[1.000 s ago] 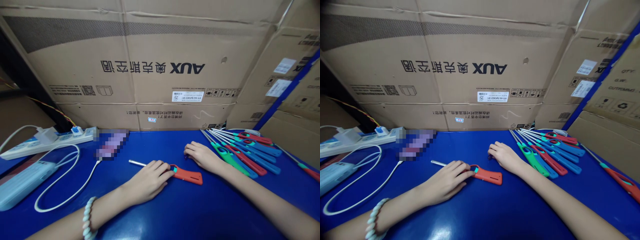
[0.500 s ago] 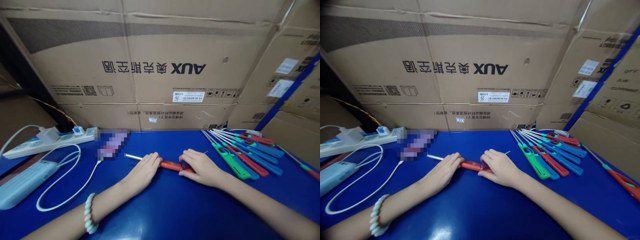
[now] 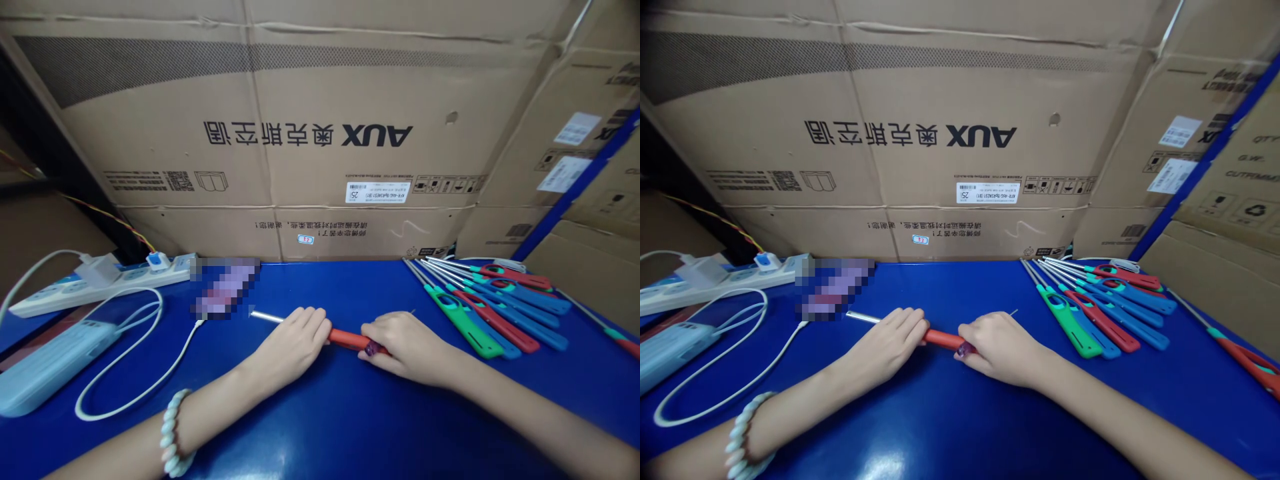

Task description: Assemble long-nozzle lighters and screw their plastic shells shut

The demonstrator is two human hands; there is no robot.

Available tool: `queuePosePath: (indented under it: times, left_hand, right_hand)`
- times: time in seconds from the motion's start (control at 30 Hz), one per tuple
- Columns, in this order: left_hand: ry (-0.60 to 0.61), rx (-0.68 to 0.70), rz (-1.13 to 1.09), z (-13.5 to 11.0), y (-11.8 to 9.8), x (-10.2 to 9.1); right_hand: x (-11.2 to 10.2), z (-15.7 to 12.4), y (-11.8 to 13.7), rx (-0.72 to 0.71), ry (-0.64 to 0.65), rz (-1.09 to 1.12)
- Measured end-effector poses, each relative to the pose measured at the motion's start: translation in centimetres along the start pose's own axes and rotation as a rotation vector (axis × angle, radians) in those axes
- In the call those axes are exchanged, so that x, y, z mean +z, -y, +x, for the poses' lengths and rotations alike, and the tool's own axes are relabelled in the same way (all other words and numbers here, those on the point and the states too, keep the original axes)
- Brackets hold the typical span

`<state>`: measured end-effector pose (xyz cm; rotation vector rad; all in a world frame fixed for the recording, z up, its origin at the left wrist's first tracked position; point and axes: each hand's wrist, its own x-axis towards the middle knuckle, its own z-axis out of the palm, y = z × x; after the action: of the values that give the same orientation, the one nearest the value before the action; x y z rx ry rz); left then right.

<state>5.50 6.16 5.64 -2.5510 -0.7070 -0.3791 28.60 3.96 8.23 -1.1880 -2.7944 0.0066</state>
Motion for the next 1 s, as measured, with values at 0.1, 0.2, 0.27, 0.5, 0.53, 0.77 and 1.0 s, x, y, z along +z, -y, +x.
queuePosePath:
  times: [0.1,0.2,0.27,0.5,0.53,0.77,1.0]
  left_hand:
    - [-0.051,0.068,0.086,-0.1,0.7,0.3]
    - [-0.056,0.031,0.148,-0.3,2.2,0.3]
    - [-0.048,-0.023,0.165,-0.4,3.3,0.1]
    - [0.066,-0.056,0.08,-0.8,5.1,0.4]
    - [0.092,-0.059,0.065,-1.0,5.3,0.6]
    - [0.077,-0.067,-0.15,-1.0,4.0,0.2]
    - [0.095,0.025,-0.406,-0.3,1.0,0.2]
  right_hand:
    - [-1.2,-0.4,-0.2,0.066,0.102,0.162]
    - [-2.0,-0.7,-1.0,0.093,0.156,0.286]
    - [-2.2,-0.8,-1.6,0.121,0.138,0.255]
    - [-1.1,-0.6,-3.3,0.012,-0.051,-0.187]
    - [-0.9,-0.6,-3.5,-0.006,-0.063,-0.226]
    - [1.2,0.1,-3.0,-0.068,-0.135,-0.321]
    - [4.1,1.4,-0.5,-0.161,-0.231,-0.339]
